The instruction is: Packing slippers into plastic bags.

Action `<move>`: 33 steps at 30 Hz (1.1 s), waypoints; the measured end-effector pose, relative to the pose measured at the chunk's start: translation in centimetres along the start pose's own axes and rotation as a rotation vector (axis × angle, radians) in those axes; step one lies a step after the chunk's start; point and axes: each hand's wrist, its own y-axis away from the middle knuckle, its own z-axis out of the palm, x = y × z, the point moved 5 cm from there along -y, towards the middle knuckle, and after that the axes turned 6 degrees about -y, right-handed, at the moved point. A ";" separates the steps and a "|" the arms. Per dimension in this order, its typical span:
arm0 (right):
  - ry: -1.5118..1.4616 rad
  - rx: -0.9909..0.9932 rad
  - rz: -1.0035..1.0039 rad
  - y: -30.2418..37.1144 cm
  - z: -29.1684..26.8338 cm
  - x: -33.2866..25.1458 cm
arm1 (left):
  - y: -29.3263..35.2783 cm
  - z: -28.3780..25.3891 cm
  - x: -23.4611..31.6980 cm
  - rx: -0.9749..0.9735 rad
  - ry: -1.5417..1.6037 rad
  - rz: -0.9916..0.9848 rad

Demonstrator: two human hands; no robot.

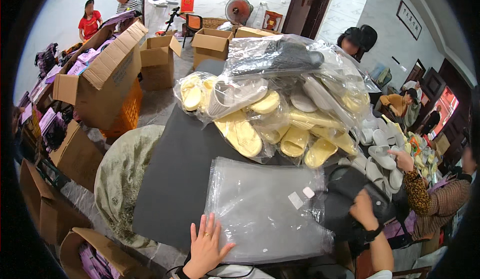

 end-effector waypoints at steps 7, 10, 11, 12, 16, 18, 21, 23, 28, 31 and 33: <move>-0.782 0.517 0.137 3.0 -7.3 1.6 | 0.7 -0.1 1.9 0.045 -0.057 0.275; -0.896 0.216 0.088 7.2 -2.1 1.1 | 1.2 0.5 2.8 0.068 -0.035 0.372; -0.936 0.111 0.070 8.0 0.0 -0.2 | 1.3 0.9 2.9 0.050 -0.005 0.396; -0.969 0.018 0.062 7.2 0.9 -4.1 | 1.1 0.7 3.5 0.080 -0.002 0.431; -0.848 -0.295 -0.297 4.0 3.9 -16.1 | 0.8 -1.1 2.3 0.191 -0.002 0.201; -0.419 -0.252 -0.708 4.0 3.7 -20.0 | 1.0 0.4 1.3 0.012 -0.063 0.175; -0.240 -0.497 -0.773 3.3 8.0 -20.7 | 1.5 1.8 0.8 -0.075 -0.118 0.174; -0.754 -0.405 -0.751 1.6 7.6 -20.3 | 1.7 1.1 0.9 -0.053 -0.081 0.146; -0.573 -0.296 -0.511 -1.5 11.5 -14.1 | 2.5 0.3 0.1 -0.056 0.022 0.052; -0.471 -0.322 -0.354 -1.6 10.0 -13.9 | 4.0 0.9 -2.0 0.069 0.253 -0.081; -0.600 -0.254 -0.384 -1.9 7.2 -17.0 | 3.9 -0.7 -1.9 0.127 0.165 -0.055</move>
